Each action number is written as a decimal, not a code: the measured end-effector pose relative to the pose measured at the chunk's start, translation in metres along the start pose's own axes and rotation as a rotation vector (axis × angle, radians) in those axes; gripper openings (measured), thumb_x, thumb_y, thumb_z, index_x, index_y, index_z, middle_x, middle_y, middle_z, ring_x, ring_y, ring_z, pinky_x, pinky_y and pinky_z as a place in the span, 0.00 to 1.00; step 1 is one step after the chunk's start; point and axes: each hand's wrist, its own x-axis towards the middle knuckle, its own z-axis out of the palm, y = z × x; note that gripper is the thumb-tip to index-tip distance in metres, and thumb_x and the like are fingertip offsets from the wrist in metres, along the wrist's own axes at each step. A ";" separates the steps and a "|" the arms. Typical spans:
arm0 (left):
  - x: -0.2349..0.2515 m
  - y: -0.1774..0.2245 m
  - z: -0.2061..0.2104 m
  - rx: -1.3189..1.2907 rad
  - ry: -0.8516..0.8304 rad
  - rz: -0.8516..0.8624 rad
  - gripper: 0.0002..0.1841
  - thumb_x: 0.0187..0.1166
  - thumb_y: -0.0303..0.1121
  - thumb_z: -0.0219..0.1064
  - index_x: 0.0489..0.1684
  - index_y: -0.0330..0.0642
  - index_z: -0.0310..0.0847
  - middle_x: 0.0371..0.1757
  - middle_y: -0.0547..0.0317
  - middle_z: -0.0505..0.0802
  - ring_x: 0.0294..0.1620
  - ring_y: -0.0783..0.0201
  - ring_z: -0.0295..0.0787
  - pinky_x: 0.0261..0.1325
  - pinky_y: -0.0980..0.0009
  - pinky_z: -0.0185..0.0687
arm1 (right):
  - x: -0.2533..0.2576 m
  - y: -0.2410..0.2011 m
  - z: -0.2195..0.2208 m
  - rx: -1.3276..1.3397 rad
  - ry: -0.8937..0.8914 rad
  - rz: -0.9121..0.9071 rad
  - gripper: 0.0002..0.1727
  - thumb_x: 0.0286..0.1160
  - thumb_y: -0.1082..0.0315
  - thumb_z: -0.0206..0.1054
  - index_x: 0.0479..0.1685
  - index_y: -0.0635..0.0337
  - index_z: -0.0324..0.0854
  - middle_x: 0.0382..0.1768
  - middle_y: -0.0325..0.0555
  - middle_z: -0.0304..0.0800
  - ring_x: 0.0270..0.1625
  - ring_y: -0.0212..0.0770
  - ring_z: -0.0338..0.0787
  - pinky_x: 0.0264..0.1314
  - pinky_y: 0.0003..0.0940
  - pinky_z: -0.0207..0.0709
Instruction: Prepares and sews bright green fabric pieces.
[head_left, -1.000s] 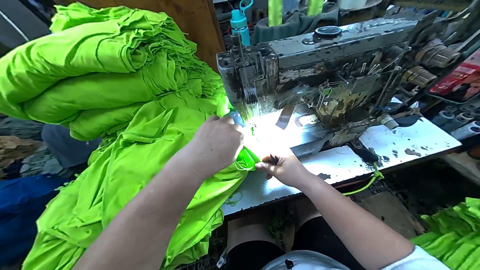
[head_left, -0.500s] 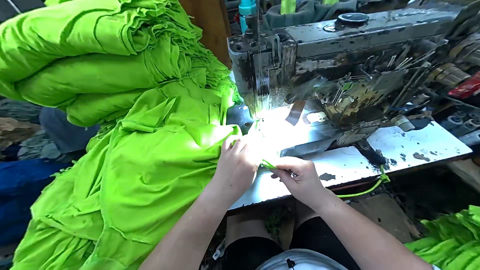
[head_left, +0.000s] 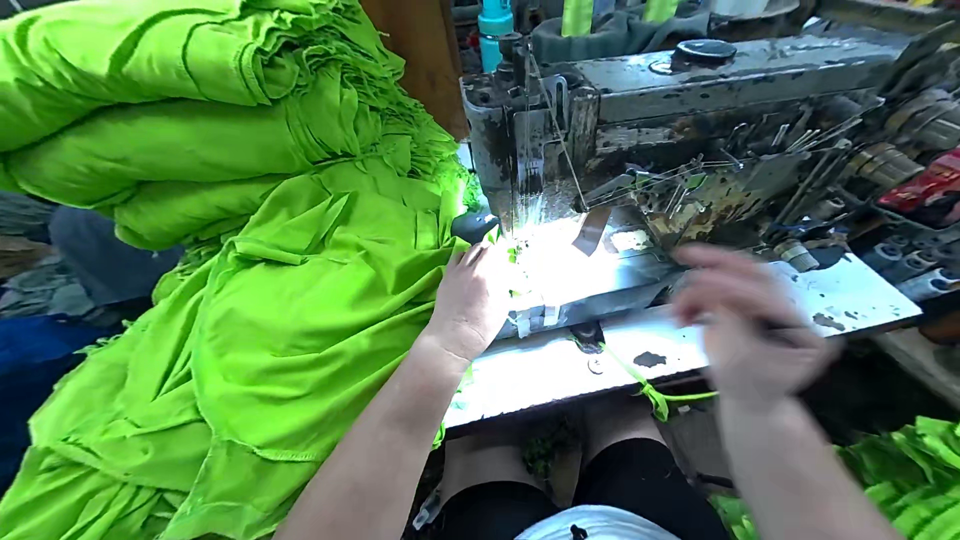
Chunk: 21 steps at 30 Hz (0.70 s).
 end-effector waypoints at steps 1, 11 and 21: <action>0.000 -0.001 0.003 -0.016 0.025 -0.003 0.14 0.70 0.24 0.72 0.53 0.35 0.91 0.63 0.42 0.91 0.68 0.45 0.87 0.70 0.45 0.78 | 0.020 0.005 -0.036 -0.036 0.170 -0.026 0.13 0.83 0.73 0.60 0.48 0.47 0.90 0.56 0.37 0.93 0.32 0.31 0.91 0.32 0.27 0.88; -0.002 -0.010 0.014 -0.058 0.093 0.032 0.12 0.77 0.33 0.61 0.45 0.47 0.94 0.67 0.53 0.92 0.74 0.51 0.85 0.74 0.46 0.78 | 0.173 0.087 -0.176 -0.015 0.144 0.728 0.17 0.86 0.57 0.49 0.65 0.37 0.79 0.22 0.26 0.76 0.16 0.21 0.69 0.18 0.20 0.67; 0.048 -0.026 -0.034 -0.021 -0.224 -0.078 0.12 0.76 0.21 0.63 0.52 0.35 0.90 0.55 0.40 0.94 0.62 0.39 0.90 0.63 0.42 0.82 | 0.206 0.091 -0.177 -0.225 -0.065 1.050 0.26 0.91 0.38 0.42 0.38 0.44 0.74 0.22 0.29 0.75 0.20 0.23 0.74 0.22 0.22 0.71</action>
